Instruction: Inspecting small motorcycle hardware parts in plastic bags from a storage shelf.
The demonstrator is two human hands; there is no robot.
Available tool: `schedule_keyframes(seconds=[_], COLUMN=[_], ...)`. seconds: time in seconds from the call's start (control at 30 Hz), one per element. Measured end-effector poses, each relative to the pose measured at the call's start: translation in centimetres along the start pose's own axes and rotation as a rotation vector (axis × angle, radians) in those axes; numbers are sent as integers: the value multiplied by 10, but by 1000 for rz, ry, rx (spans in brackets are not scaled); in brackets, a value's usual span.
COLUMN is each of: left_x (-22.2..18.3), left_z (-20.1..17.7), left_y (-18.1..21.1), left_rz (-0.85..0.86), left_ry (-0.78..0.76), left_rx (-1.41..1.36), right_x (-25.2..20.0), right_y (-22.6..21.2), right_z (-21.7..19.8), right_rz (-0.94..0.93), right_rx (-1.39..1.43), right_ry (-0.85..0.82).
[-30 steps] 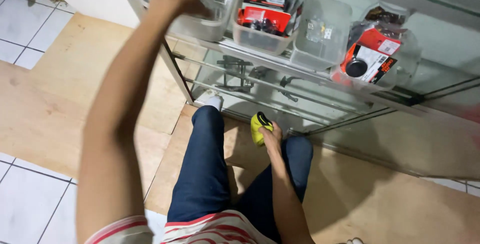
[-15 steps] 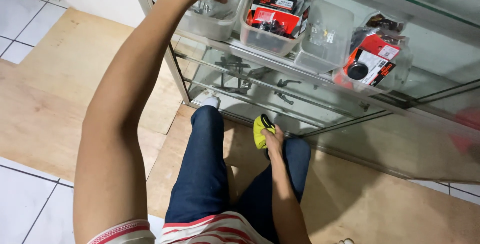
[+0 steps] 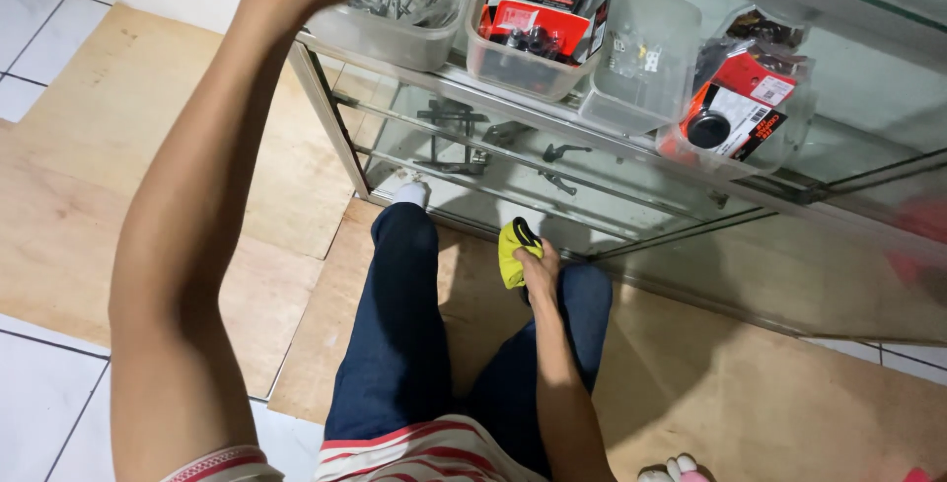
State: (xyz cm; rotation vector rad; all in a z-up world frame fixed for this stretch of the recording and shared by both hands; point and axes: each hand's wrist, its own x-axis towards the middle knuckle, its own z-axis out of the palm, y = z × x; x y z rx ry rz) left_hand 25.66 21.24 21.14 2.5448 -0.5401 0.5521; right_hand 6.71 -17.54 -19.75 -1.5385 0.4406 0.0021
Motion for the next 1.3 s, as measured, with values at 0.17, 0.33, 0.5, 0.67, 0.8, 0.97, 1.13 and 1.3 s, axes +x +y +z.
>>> schedule_keyframes(seconds=[0.17, 0.33, 0.5, 0.67, 0.8, 0.97, 1.13, 1.3], left_x=[-104, -232, -271, -239, -193, -200, -232, -230], left_z=[22, 254, 351, 325, 251, 186, 209, 206], left_y=[85, 89, 128, 147, 182, 202, 200, 219], left_rz=[-96, -591, -934, -839, -790, -773, -799, -804], left_ry=[35, 74, 146, 112, 220, 195, 127, 129], left_rx=[-1037, -1434, -1696, -1842, -1943, -2015, -1994, -1949], right_x=[2, -27, -73, -82, -99, -130, -160, -168], right_y=[5, -20, -45, -62, -163, -239, -243, -243], right_z=[-3, 3, 7, 12, 17, -8, 7, 14], right_rz=[-39, -354, -751, -919, -1161, -1053, -1012, -1103], right_rx=[17, -75, -304, -166, 90, -171, -490, -489], right_ry=[-6, 89, 226, 310, 366, 290, 196, 190])
